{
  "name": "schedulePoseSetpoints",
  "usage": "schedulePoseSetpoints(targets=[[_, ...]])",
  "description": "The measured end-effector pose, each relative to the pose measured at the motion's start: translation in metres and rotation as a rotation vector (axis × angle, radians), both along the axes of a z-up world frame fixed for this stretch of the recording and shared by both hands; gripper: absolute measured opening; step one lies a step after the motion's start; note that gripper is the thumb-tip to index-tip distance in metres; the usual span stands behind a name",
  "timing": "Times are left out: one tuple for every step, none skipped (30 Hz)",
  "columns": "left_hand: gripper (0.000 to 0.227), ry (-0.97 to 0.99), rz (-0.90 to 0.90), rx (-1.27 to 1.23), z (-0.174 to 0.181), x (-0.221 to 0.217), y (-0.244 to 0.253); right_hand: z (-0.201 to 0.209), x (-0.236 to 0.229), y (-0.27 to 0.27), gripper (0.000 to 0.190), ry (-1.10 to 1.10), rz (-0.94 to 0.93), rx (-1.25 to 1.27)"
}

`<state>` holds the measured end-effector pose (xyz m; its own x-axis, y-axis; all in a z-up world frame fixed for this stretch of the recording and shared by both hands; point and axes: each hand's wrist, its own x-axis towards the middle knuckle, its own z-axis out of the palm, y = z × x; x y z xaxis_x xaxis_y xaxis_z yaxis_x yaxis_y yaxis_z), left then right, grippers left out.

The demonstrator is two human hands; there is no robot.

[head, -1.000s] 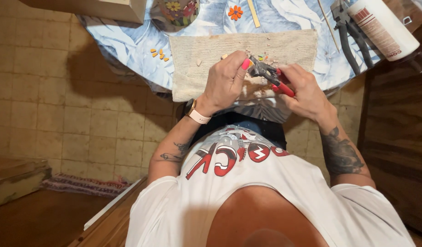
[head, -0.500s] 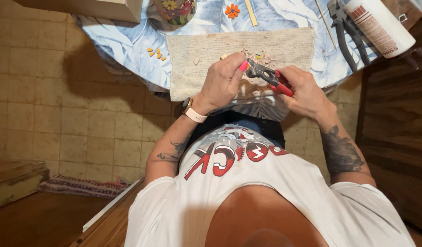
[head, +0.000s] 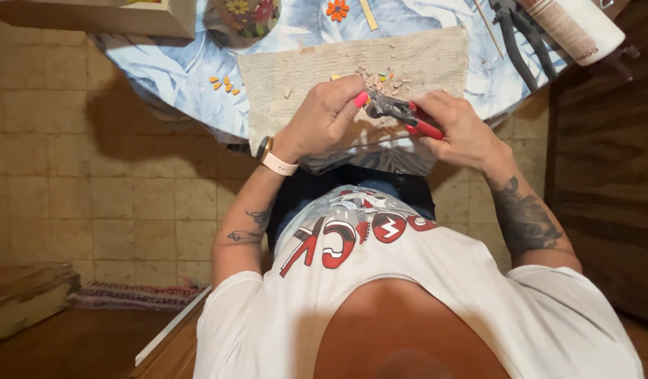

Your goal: Cutting small mosaic tiles into fragments using tile nippers

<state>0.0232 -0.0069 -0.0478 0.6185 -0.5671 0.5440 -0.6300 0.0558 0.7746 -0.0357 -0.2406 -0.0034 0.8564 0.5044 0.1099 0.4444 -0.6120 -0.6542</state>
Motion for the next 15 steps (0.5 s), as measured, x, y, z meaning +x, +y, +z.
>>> schedulePoseSetpoints(targets=[[0.019,0.002,-0.006,0.000,0.008,-0.001,0.001,0.001,-0.001,0.001,0.046,0.002,-0.006,0.000],[0.019,-0.010,-0.017,0.017,0.017,-0.002,0.003,0.003,-0.001,0.001,0.045,-0.001,-0.002,-0.005],[0.019,-0.022,-0.029,0.035,0.026,-0.002,0.005,0.004,0.000,0.002,0.045,-0.004,0.003,-0.010],[0.019,-0.021,-0.033,0.035,0.024,-0.003,0.005,0.002,0.000,0.002,0.045,-0.004,-0.002,-0.009],[0.019,-0.029,-0.025,0.034,0.022,-0.003,0.004,0.000,0.000,0.001,0.045,-0.008,-0.001,-0.002],[0.018,-0.038,-0.016,0.033,0.020,-0.003,0.004,-0.002,0.001,0.000,0.046,-0.015,0.000,0.005],[0.018,-0.040,-0.021,0.033,0.014,-0.002,0.003,-0.007,0.001,-0.002,0.046,-0.016,-0.004,0.006],[0.019,-0.031,-0.010,0.032,0.007,-0.001,0.001,-0.012,0.001,-0.004,0.045,-0.016,-0.010,0.007],[0.019,-0.022,0.001,0.030,0.000,-0.001,0.000,-0.017,0.002,-0.007,0.044,-0.016,-0.016,0.009],[0.019,-0.021,-0.001,0.030,0.002,-0.001,-0.001,-0.021,0.001,-0.008,0.044,-0.015,-0.018,0.009],[0.019,-0.012,-0.007,0.016,0.003,-0.001,-0.001,-0.025,0.001,-0.010,0.041,-0.017,-0.040,0.011],[0.020,-0.005,-0.010,0.002,0.005,-0.001,-0.001,-0.029,0.001,-0.011,0.038,-0.020,-0.058,0.013],[0.020,-0.005,-0.010,0.002,0.004,-0.001,0.000,-0.030,0.001,-0.011,0.038,-0.020,-0.058,0.013],[0.020,0.009,-0.031,0.011,0.003,-0.001,0.000,-0.030,0.001,-0.012,0.036,-0.004,-0.059,0.018],[0.020,0.022,-0.052,0.019,0.001,0.000,0.001,-0.030,0.000,-0.012,0.035,0.013,-0.060,0.023]])
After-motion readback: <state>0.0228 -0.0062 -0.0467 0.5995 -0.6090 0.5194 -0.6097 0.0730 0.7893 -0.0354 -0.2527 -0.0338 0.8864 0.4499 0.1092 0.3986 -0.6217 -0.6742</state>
